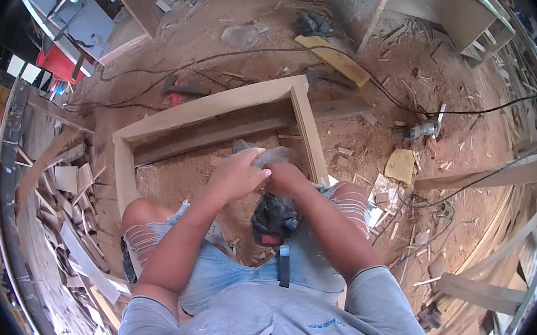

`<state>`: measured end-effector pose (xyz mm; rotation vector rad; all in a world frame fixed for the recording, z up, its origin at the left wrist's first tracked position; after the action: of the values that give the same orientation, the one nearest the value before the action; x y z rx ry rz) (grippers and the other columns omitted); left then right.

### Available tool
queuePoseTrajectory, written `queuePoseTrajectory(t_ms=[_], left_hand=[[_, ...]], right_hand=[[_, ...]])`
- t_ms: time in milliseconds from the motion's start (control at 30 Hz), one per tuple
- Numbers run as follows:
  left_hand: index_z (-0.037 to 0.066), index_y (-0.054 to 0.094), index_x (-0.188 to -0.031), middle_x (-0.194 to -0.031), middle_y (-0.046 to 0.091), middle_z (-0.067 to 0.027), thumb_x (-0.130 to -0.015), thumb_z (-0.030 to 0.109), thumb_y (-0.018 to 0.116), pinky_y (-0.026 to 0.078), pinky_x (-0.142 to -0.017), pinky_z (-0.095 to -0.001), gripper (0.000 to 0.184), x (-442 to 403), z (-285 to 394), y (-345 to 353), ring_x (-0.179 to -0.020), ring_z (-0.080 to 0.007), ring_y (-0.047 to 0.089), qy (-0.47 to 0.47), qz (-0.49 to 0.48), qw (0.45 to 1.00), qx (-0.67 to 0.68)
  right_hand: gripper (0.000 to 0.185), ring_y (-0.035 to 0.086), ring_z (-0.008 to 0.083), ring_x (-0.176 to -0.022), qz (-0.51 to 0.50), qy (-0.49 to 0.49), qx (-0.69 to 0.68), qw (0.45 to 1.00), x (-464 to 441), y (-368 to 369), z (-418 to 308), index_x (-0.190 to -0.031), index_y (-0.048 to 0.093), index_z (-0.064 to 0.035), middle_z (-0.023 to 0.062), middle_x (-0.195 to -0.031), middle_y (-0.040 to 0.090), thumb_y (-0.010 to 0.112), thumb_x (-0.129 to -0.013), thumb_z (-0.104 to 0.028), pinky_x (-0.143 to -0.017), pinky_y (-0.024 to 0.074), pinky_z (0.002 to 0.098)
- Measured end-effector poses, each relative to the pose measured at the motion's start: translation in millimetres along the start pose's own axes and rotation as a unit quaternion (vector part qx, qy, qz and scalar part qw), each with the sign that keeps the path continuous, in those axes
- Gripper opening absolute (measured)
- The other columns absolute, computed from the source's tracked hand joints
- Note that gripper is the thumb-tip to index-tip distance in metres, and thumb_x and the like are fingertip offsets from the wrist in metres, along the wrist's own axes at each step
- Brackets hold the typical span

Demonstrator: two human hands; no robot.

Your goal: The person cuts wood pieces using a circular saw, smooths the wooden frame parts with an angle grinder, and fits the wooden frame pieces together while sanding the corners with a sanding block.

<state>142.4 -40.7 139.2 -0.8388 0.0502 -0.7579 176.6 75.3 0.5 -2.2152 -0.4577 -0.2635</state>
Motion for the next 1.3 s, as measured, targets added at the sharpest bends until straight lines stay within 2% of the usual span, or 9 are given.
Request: queuePoseTrajectory(t_ms=[167,367,533,733,900,1000,1067,1133,1300], left_hand=[[0.005,0.060,-0.144,-0.147,0.062,-0.0200,-0.092,0.025,0.076,0.042,-0.119,-0.0537,0.057,-14,-29,-8,-0.140,-0.0386,0.056,0.062,0.028,0.981,-0.179],[0.009,0.068,-0.131,-0.134,0.067,-0.0128,-0.091,0.018,0.073,0.041,-0.117,-0.0531,0.041,-12,-44,-26,-0.132,-0.0335,0.059,0.101,0.096,0.949,-0.284],[0.012,0.072,-0.121,-0.124,0.071,-0.0093,-0.087,0.014,0.071,0.041,-0.118,-0.0523,0.035,-20,-55,-37,-0.125,-0.0312,0.063,0.154,0.143,0.942,-0.263],[0.011,0.061,-0.144,-0.156,0.053,-0.0210,-0.089,0.018,0.073,0.027,-0.129,-0.0558,0.057,-19,-44,-63,-0.150,-0.0360,0.046,0.133,0.268,0.911,-0.285],[-0.003,0.033,-0.159,-0.153,0.049,-0.0352,-0.085,0.019,0.077,0.042,-0.119,-0.0536,0.089,-1,-41,-92,-0.144,-0.0461,0.050,-0.028,0.420,0.907,-0.014],[-0.007,0.041,-0.155,-0.143,0.059,-0.0349,-0.088,0.017,0.070,0.049,-0.112,-0.0498,0.077,-7,-57,-93,-0.132,-0.0469,0.060,-0.078,0.265,0.899,0.341],[-0.009,0.054,-0.142,-0.126,0.069,-0.0329,-0.087,0.015,0.070,0.054,-0.101,-0.0483,0.063,12,-48,-106,-0.115,-0.0447,0.070,-0.084,0.278,0.899,0.328],[-0.008,0.062,-0.129,-0.117,0.071,-0.0313,-0.088,0.019,0.073,0.054,-0.099,-0.0485,0.050,38,-42,-118,-0.112,-0.0438,0.070,-0.067,0.342,0.887,0.303],[-0.008,0.059,-0.126,-0.115,0.070,-0.0301,-0.093,0.024,0.078,0.054,-0.095,-0.0527,0.049,99,-66,-124,-0.111,-0.0485,0.068,-0.140,0.381,0.877,0.257]], right_hand=[[0.052,0.073,0.0380,-0.113,0.035,-0.057,-0.152,0.986,10,-34,1,-0.124,0.073,0.0002,0.0256,-0.120,0.074,0.085,-0.082,-0.027,-0.098,0.0570,0.0452],[0.053,0.069,0.0207,-0.110,-0.002,-0.034,-0.351,0.936,15,-60,5,-0.133,0.070,-0.0002,0.0126,-0.120,0.076,0.082,-0.082,-0.009,-0.101,0.0536,0.0355],[0.055,0.068,0.0125,-0.092,-0.032,0.015,-0.420,0.907,10,-62,1,-0.139,0.067,0.0001,0.0054,-0.106,0.076,0.079,-0.087,-0.012,-0.078,0.0524,0.0290],[0.057,0.064,0.0120,-0.077,-0.033,-0.035,-0.508,0.860,1,-61,-16,-0.147,0.058,0.0009,0.0075,-0.102,0.076,0.073,-0.096,-0.018,-0.065,0.0493,0.0269],[0.065,0.067,0.0151,-0.081,-0.019,-0.054,-0.584,0.810,-5,-60,-52,-0.152,0.052,-0.0012,0.0086,-0.107,0.071,0.075,-0.096,-0.024,-0.067,0.0532,0.0289],[0.062,0.069,0.0191,-0.090,-0.040,-0.087,-0.624,0.776,-18,-45,-79,-0.145,0.053,-0.0021,0.0082,-0.108,0.069,0.077,-0.094,-0.028,-0.076,0.0568,0.0318],[0.058,0.070,0.0242,-0.088,-0.025,-0.031,-0.648,0.761,-16,-38,-105,-0.135,0.056,-0.0052,0.0068,-0.099,0.067,0.081,-0.090,-0.034,-0.072,0.0575,0.0370],[0.064,0.072,0.0253,-0.092,-0.072,-0.110,-0.651,0.747,-38,-17,-102,-0.133,0.056,-0.0042,0.0082,-0.105,0.069,0.085,-0.087,-0.038,-0.076,0.0591,0.0392],[0.075,0.070,0.0258,-0.111,-0.151,-0.133,-0.607,0.768,-61,27,-121,-0.139,0.057,-0.0020,0.0089,-0.125,0.069,0.091,-0.081,-0.035,-0.093,0.0579,0.0419]])
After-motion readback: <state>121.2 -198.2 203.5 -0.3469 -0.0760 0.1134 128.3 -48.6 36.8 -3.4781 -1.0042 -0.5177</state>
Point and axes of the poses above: each hand's wrist, its own x-axis away from the middle knuckle, its own y-axis out of the palm, z = x × y, the point moved 7 cm from there along -x, towards the middle knuckle
